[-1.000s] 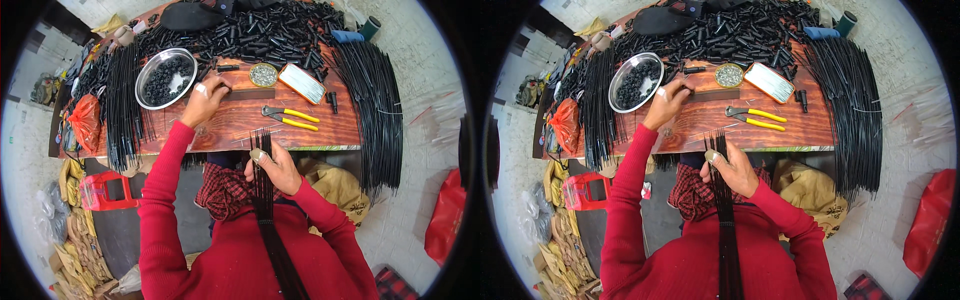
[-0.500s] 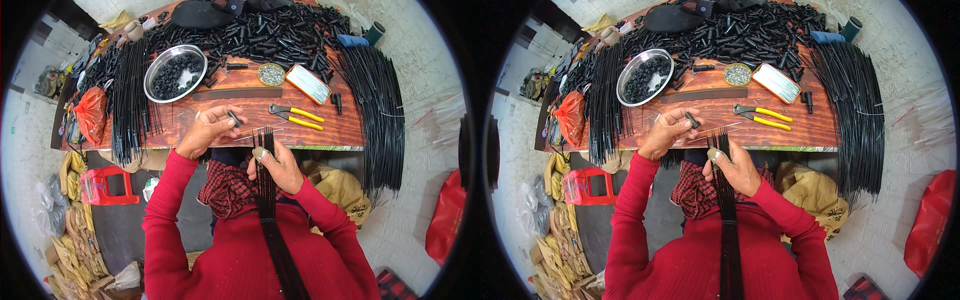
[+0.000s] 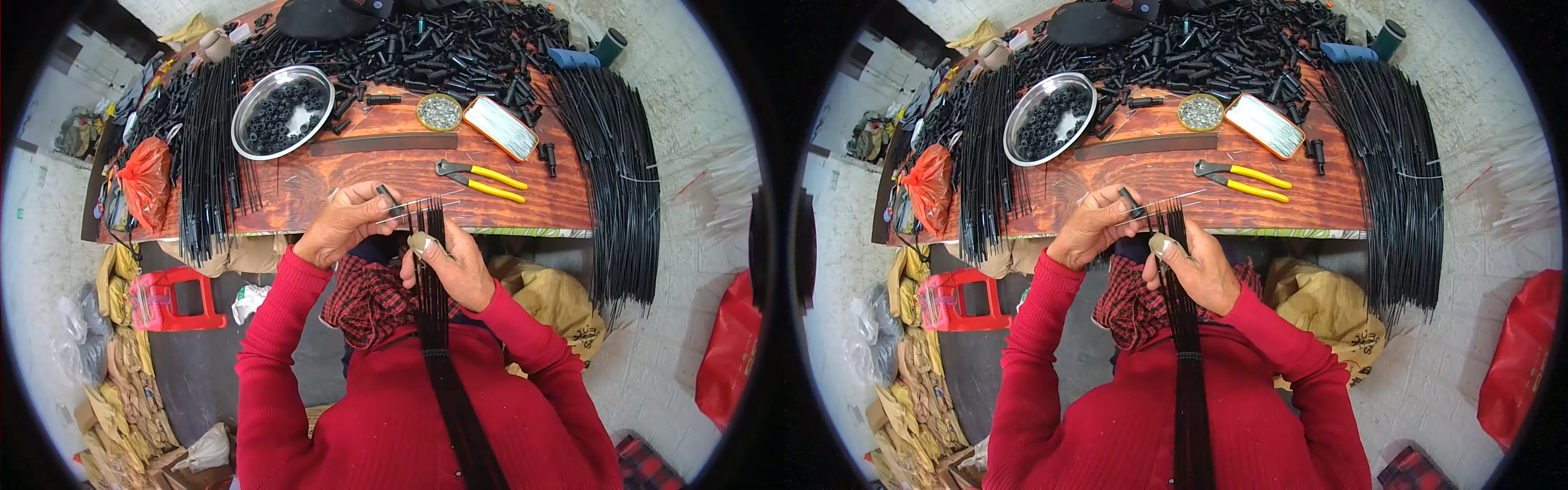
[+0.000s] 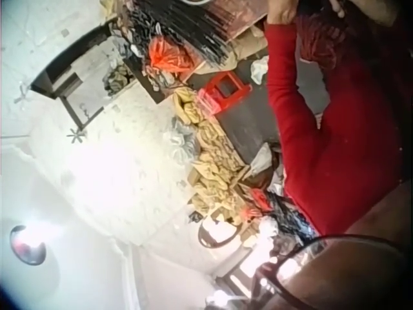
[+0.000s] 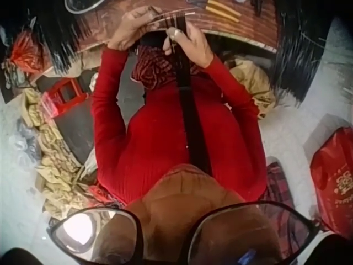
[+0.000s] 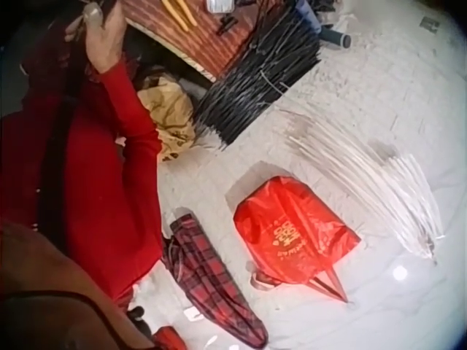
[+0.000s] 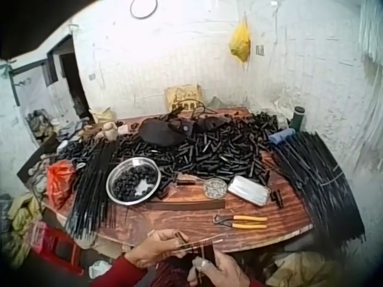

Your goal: Worker assembles bundles of black tubes into circular metal components using pliers at a workbench.

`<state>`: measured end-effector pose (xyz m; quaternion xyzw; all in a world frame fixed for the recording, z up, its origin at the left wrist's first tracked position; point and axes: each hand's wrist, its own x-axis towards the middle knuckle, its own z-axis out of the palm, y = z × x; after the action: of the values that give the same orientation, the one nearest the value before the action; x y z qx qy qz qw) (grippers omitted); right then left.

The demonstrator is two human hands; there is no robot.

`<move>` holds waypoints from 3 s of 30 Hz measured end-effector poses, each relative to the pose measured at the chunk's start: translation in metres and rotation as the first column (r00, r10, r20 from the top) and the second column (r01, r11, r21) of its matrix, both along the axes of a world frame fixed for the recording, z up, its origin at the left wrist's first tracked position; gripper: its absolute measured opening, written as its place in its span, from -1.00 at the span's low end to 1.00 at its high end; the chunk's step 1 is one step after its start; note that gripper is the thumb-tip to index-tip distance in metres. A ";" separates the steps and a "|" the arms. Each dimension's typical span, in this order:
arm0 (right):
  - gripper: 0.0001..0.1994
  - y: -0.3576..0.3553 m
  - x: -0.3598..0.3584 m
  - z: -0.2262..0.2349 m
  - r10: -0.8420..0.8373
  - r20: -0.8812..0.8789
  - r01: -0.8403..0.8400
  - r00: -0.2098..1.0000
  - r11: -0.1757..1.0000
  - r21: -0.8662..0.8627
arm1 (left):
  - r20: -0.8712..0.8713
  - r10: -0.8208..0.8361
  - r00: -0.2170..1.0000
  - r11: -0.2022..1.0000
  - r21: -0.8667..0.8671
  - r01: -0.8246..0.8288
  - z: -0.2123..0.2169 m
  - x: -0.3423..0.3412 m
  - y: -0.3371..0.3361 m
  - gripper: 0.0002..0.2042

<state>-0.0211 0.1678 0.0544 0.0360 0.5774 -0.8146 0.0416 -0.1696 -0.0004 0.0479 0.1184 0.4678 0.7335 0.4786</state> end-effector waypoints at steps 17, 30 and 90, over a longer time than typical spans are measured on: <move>-0.54 0.001 0.000 -0.004 -0.004 0.016 0.004 1.000 1.000 -0.006 | 0.091 -0.003 0.996 1.000 0.014 0.001 0.010 0.010 0.002 -0.57; -0.55 0.001 0.000 -0.001 -0.007 0.021 0.007 1.000 1.000 -0.008 | 0.071 0.018 0.997 1.000 0.003 -0.019 0.001 0.004 -0.003 -0.63; -0.69 -0.011 -0.003 0.000 0.030 0.073 -0.020 0.997 0.991 -0.131 | -0.030 0.144 0.989 0.958 0.253 -0.132 0.001 0.036 -0.016 -0.46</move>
<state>-0.0237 0.1572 0.0540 0.0563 0.5214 -0.8481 0.0757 -0.1332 -0.0167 0.0488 0.1627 0.3899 0.8154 0.3958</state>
